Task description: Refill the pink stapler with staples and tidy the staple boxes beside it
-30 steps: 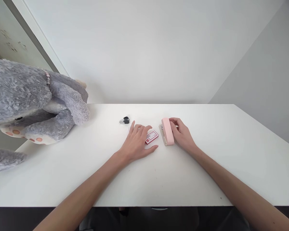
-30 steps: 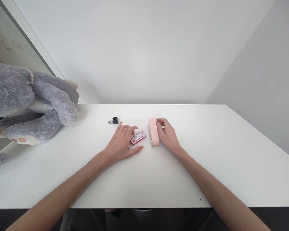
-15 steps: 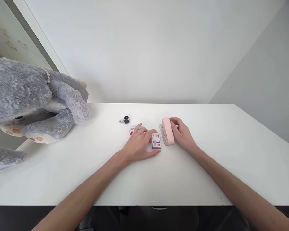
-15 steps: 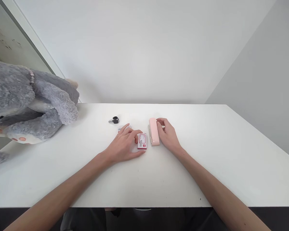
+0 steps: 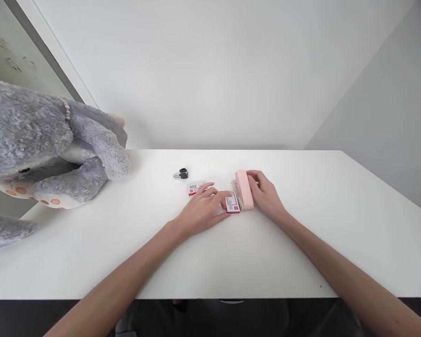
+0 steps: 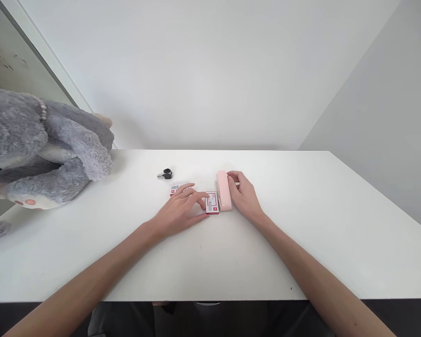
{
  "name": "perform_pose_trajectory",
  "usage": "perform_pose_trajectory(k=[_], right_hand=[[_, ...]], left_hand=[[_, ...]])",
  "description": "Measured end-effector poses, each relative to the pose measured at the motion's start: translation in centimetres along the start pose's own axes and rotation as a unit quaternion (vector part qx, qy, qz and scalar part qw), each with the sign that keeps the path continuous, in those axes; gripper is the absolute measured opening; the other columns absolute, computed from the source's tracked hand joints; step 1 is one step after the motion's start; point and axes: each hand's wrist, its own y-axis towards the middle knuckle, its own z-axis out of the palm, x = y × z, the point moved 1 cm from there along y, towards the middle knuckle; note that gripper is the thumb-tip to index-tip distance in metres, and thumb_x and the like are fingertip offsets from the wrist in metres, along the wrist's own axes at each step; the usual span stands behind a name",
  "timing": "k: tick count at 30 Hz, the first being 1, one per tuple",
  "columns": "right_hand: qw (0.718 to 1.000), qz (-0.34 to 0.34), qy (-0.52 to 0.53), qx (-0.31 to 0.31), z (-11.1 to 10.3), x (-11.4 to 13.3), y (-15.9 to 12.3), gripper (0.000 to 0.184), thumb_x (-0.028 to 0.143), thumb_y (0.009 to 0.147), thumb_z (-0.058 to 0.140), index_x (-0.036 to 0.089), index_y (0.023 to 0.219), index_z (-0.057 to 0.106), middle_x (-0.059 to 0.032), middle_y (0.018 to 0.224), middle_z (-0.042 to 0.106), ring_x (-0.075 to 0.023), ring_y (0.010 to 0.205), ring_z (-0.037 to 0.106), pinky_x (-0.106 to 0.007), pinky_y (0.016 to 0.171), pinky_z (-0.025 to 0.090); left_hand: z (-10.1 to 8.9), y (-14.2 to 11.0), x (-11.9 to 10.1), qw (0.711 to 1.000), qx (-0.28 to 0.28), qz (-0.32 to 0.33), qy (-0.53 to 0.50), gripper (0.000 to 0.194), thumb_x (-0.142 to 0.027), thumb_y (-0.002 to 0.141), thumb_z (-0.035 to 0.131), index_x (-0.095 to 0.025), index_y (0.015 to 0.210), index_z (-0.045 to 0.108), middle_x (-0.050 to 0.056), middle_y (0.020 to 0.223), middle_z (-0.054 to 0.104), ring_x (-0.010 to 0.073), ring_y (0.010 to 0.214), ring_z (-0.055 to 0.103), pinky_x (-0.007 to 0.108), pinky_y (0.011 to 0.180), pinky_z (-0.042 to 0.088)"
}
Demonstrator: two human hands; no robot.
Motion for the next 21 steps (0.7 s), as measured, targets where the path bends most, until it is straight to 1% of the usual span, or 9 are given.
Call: perform_pose_trajectory(k=[2,6,10,13,16,19,21], right_hand=[[1.000,0.000,-0.001,0.000,0.00,-0.02,0.02,0.040,0.054,0.102,0.046,0.024,0.122,0.064,-0.0112,0.131,0.070,-0.0249,0.102,0.067,-0.041,0.085,0.055],[1.000,0.003,0.001,0.000,0.02,-0.05,0.08,0.038,0.053,0.102,0.047,0.024,0.122,0.063,-0.0105,0.130,0.071,-0.0245,0.101,0.067,-0.041,0.085,0.055],[1.000,0.002,0.001,0.002,0.01,-0.08,0.12,0.038,0.052,0.102,0.047,0.025,0.122,0.063,-0.0105,0.131,0.070,-0.0251,0.103,0.067,-0.041,0.085,0.055],[1.000,0.001,0.000,0.001,0.00,-0.06,0.11,0.037,0.052,0.102,0.047,0.025,0.122,0.063,-0.0105,0.130,0.071,-0.0252,0.102,0.067,-0.041,0.085,0.055],[1.000,0.004,-0.002,0.001,-0.02,0.04,0.08,0.037,0.052,0.102,0.047,0.025,0.121,0.063,-0.0101,0.128,0.071,-0.0247,0.102,0.067,-0.041,0.085,0.054],[1.000,0.005,-0.003,0.000,-0.04,0.09,0.07,0.036,0.052,0.102,0.047,0.025,0.121,0.063,-0.0099,0.128,0.071,-0.0242,0.101,0.067,-0.040,0.084,0.054],[1.000,0.004,-0.003,0.000,-0.05,0.07,0.07,0.037,0.052,0.102,0.047,0.025,0.121,0.063,-0.0099,0.128,0.071,-0.0243,0.102,0.067,-0.039,0.084,0.054]], left_hand=[[0.10,-0.02,0.05,1.000,0.000,-0.003,-0.001,0.033,-0.037,0.103,0.061,-0.024,0.132,0.053,0.001,0.101,0.078,0.0285,0.119,0.065,0.054,0.118,0.043],[0.38,0.00,0.13,1.000,-0.012,-0.008,0.003,0.028,-0.031,0.103,0.060,-0.025,0.131,0.054,0.001,0.103,0.078,0.0271,0.116,0.065,0.050,0.114,0.046],[0.51,0.00,0.23,1.000,-0.024,-0.016,0.004,0.026,-0.027,0.104,0.059,-0.024,0.129,0.055,0.001,0.102,0.079,0.0276,0.118,0.063,0.047,0.107,0.049],[0.50,-0.05,0.32,0.999,-0.021,-0.025,0.009,0.026,-0.028,0.104,0.057,-0.024,0.130,0.056,0.001,0.104,0.079,0.0290,0.120,0.061,0.048,0.105,0.049],[0.41,-0.06,0.29,0.999,-0.018,-0.031,0.015,0.026,-0.030,0.103,0.058,-0.024,0.128,0.057,0.003,0.108,0.077,0.0289,0.116,0.060,0.047,0.103,0.050],[0.29,0.02,0.18,0.998,-0.038,-0.038,0.018,0.023,-0.031,0.103,0.058,-0.023,0.125,0.058,0.004,0.111,0.075,0.0268,0.111,0.062,0.047,0.104,0.050],[0.26,0.10,0.21,0.996,-0.063,-0.054,0.025,0.023,-0.030,0.102,0.058,-0.022,0.124,0.057,0.006,0.114,0.073,0.0270,0.114,0.061,0.049,0.106,0.049]])
